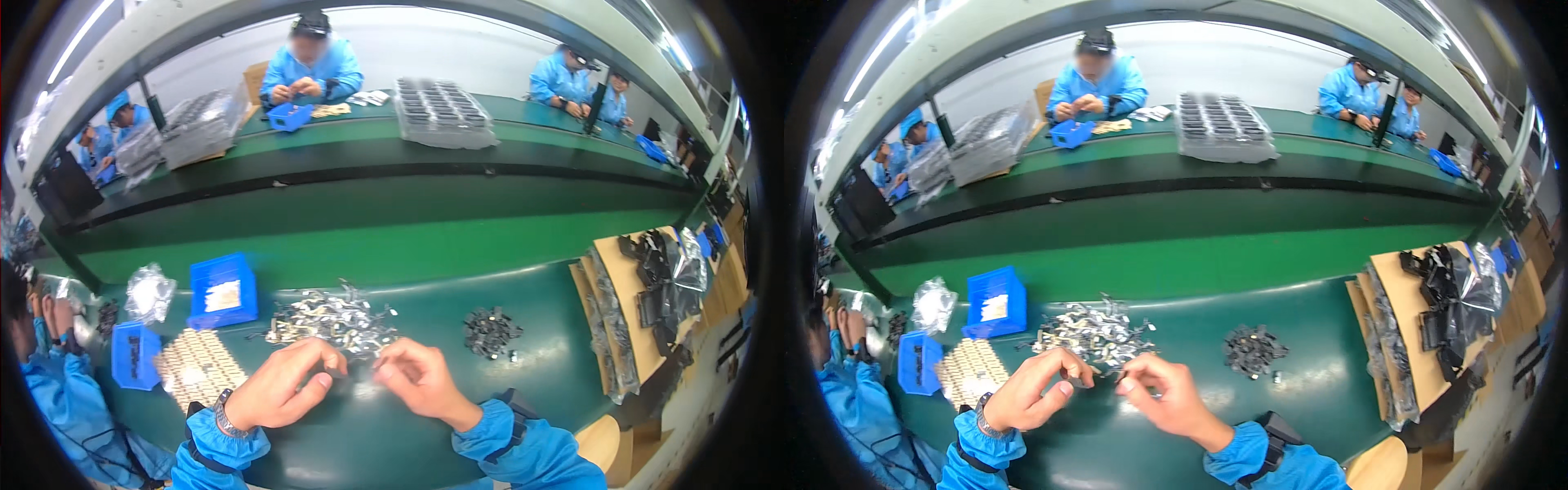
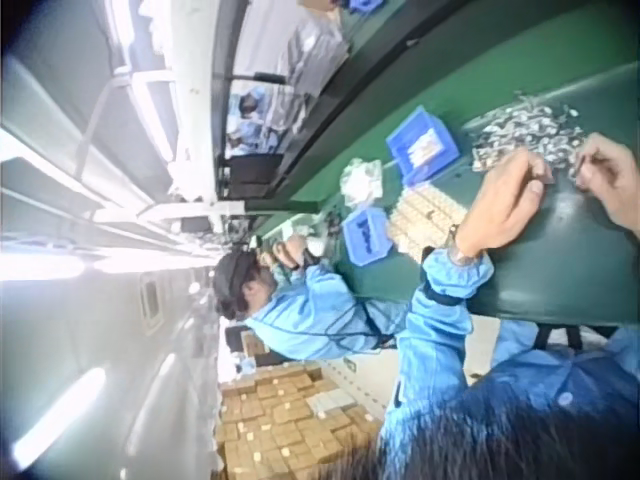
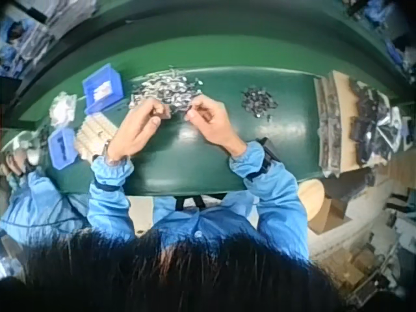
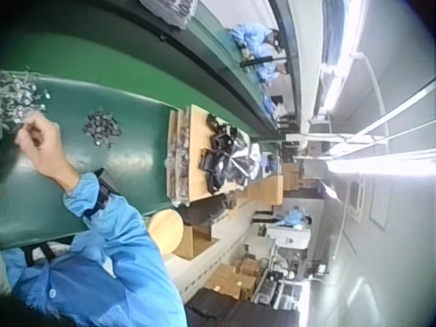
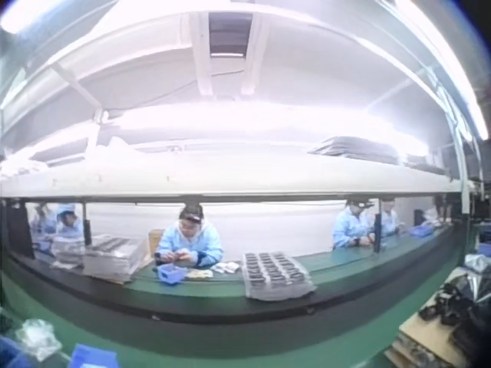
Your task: Sorting and assembling small metal components at a factory workbench in a manufacturing environment.
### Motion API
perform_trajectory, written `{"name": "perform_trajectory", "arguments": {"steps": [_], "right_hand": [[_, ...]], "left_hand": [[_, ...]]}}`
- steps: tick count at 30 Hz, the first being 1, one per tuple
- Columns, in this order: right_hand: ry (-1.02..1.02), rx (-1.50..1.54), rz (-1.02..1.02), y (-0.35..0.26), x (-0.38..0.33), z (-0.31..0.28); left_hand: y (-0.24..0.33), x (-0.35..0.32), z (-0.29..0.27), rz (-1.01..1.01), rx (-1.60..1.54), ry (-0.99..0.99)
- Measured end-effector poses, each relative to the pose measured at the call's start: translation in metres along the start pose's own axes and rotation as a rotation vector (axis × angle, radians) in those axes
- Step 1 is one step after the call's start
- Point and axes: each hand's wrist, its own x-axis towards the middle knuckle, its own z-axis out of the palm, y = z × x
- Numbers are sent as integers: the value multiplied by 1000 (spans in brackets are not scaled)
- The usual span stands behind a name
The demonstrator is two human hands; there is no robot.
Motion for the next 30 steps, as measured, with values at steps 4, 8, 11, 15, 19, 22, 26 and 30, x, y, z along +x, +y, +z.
{"name": "perform_trajectory", "arguments": {"steps": [4,8,11,15,19,22,26,30], "right_hand": [[-133,36,-36,-10,3,6],[-191,-90,21,-16,2,6],[-237,-111,74,-18,3,1],[-310,-25,127,-18,2,3],[-308,-30,132,-14,0,1],[-284,11,126,-12,-2,2],[-242,36,115,-15,2,2],[-271,-7,136,-16,3,3]], "left_hand": [[-30,-1,17,-129,-83,-35],[-43,-4,31,-163,-179,-22],[-48,-5,40,-154,-218,28],[-55,-14,47,-189,-409,140],[-64,-14,49,-143,-450,273],[-57,-12,44,-231,-445,47],[-53,-9,40,-213,-459,-59],[-58,-15,47,-255,-628,-52]]}}
